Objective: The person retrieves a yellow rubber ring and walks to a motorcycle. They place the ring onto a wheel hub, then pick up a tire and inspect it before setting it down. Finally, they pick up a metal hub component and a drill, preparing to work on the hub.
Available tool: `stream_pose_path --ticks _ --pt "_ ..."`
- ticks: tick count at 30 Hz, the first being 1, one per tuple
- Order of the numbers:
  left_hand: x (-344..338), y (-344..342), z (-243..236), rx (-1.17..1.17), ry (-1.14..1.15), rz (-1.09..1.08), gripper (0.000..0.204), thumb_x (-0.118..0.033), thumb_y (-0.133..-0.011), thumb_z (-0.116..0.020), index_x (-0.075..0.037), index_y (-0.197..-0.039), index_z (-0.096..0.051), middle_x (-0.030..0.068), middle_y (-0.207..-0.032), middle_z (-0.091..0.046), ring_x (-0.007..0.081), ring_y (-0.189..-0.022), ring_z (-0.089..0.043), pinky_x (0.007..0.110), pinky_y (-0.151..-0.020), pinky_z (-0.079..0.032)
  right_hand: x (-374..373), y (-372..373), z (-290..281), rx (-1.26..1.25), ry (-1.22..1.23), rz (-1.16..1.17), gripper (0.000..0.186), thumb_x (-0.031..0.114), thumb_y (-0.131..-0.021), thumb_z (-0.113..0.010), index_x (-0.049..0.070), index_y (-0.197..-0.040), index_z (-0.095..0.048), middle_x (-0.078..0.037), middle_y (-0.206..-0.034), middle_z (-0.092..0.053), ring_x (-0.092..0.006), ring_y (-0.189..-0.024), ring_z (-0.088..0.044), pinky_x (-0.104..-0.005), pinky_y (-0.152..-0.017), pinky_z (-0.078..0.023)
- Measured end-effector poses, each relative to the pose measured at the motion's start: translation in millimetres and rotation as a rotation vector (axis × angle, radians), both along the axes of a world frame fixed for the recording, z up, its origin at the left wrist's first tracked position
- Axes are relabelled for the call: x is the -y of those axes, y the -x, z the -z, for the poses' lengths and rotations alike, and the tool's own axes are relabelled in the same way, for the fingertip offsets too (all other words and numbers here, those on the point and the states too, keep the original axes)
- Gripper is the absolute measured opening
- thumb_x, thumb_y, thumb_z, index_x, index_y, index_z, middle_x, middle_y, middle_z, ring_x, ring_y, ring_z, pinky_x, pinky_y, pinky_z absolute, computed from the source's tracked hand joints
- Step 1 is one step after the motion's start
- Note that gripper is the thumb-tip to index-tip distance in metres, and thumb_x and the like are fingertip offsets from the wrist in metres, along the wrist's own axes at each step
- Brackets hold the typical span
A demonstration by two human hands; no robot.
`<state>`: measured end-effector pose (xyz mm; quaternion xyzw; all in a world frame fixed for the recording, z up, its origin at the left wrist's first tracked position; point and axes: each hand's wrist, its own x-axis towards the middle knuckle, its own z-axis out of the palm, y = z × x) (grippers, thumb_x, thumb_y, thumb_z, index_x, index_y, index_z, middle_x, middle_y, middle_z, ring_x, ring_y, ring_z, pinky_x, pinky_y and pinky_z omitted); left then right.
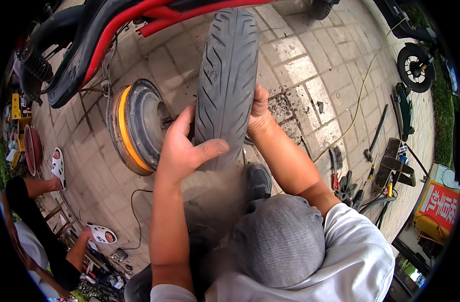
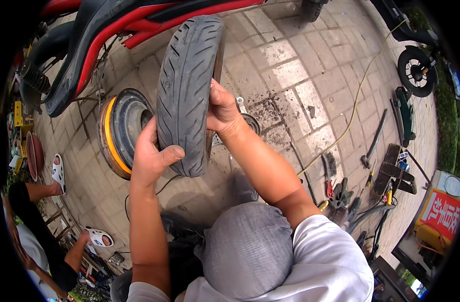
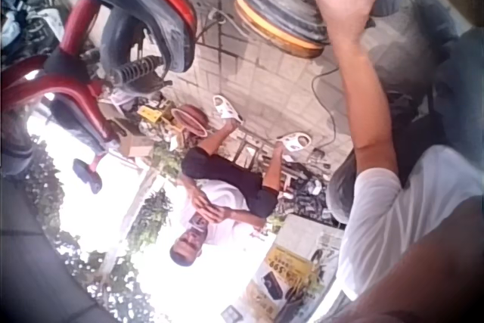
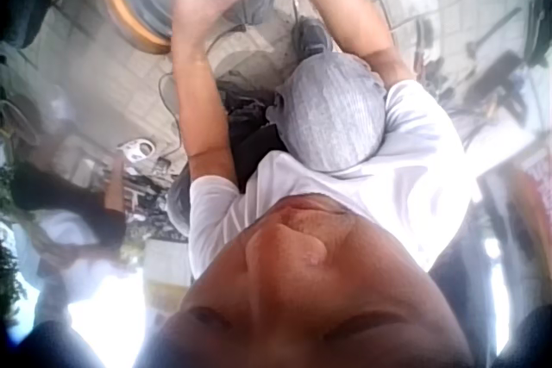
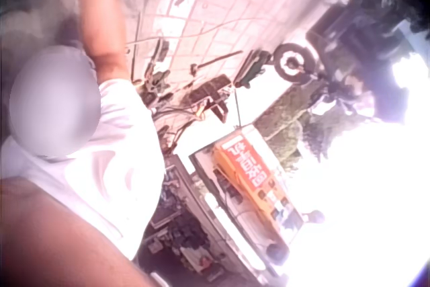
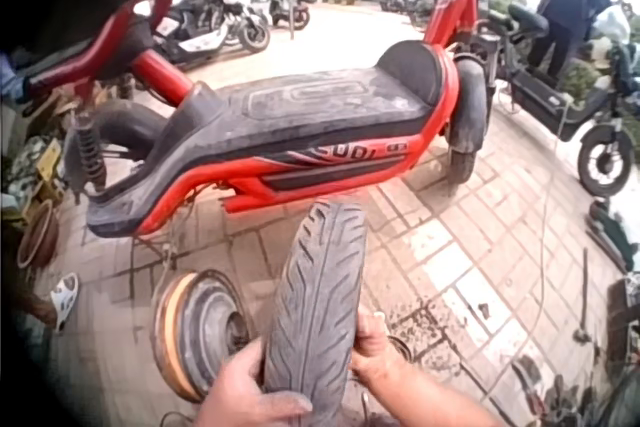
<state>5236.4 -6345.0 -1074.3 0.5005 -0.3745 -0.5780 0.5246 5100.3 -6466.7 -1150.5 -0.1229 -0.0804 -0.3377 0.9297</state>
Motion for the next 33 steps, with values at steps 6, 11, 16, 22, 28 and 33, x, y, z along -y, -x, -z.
stream_pose_path --ticks 6,11,16,22,28,33 --pt "-10 -8 8 0.164 -0.087 0.089 0.094 -0.021 -0.059 -0.091 0.006 -0.135 -0.043 0.0121 -0.126 -0.056 0.0192 -0.116 -0.053 0.032 -0.101 -0.04 13 -5 -8 0.066 -0.191 -0.014 0.069 0.042 -0.082 -0.073 0.001 -0.133 -0.05 -0.016 -0.13 -0.057 -0.0314 -0.121 -0.054 -0.048 -0.106 -0.04" --pt "-5 -8 5 0.023 -0.092 0.035 0.087 -0.018 -0.06 -0.09 0.006 -0.131 -0.048 0.0106 -0.119 -0.06 0.0184 -0.112 -0.055 0.032 -0.098 -0.043 -3 0 16 -0.052 0.012 -0.045 0.077 0.039 -0.072 -0.083 0.001 -0.131 -0.051 -0.015 -0.128 -0.058 -0.0283 -0.119 -0.056 -0.0447 -0.102 -0.044" --pt "-1 3 -13 -0.028 -0.084 -0.011 0.09 -0.018 -0.06 -0.09 0.007 -0.134 -0.045 0.012 -0.124 -0.058 0.0187 -0.115 -0.054 0.032 -0.098 -0.043 -3 0 7 0.024 -0.031 -0.013 0.071 0.034 -0.075 -0.082 0.001 -0.13 -0.052 -0.015 -0.126 -0.06 -0.0277 -0.115 -0.058 -0.044 -0.1 -0.046" --pt "-8 -13 -4 0.193 -0.124 0.16 0.09 -0.017 -0.059 -0.089 0.007 -0.134 -0.045 0.0111 -0.125 -0.058 0.0179 -0.114 -0.055 0.031 -0.099 -0.042 7 -4 -10 0.075 -0.256 -0.074 0.07 0.035 -0.08 -0.077 0.001 -0.134 -0.048 -0.015 -0.131 -0.056 -0.0292 -0.12 -0.054 -0.0454 -0.104 -0.042" --pt "-3 -17 6 0.044 -0.083 0.022 0.081 -0.021 -0.062 -0.09 0.007 -0.127 -0.051 0.0105 -0.118 -0.061 0.0183 -0.108 -0.057 0.032 -0.097 -0.043 -13 2 7 -0.145 0.083 -0.078 0.084 0.031 -0.066 -0.088 -0.004 -0.131 -0.049 -0.015 -0.129 -0.059 -0.0267 -0.117 -0.057 -0.0401 -0.103 -0.043" --pt "1 -20 6 0.087 -0.054 0.031 0.085 -0.022 -0.063 -0.09 0.008 -0.131 -0.048 0.0123 -0.121 -0.06 0.0201 -0.111 -0.056 0.032 -0.099 -0.042 -14 5 25 -0.196 0.169 -0.147 0.079 0.023 -0.065 -0.089 -0.007 -0.128 -0.051 -0.015 -0.12 -0.064 -0.0268 -0.113 -0.061 -0.038 -0.1 -0.045"
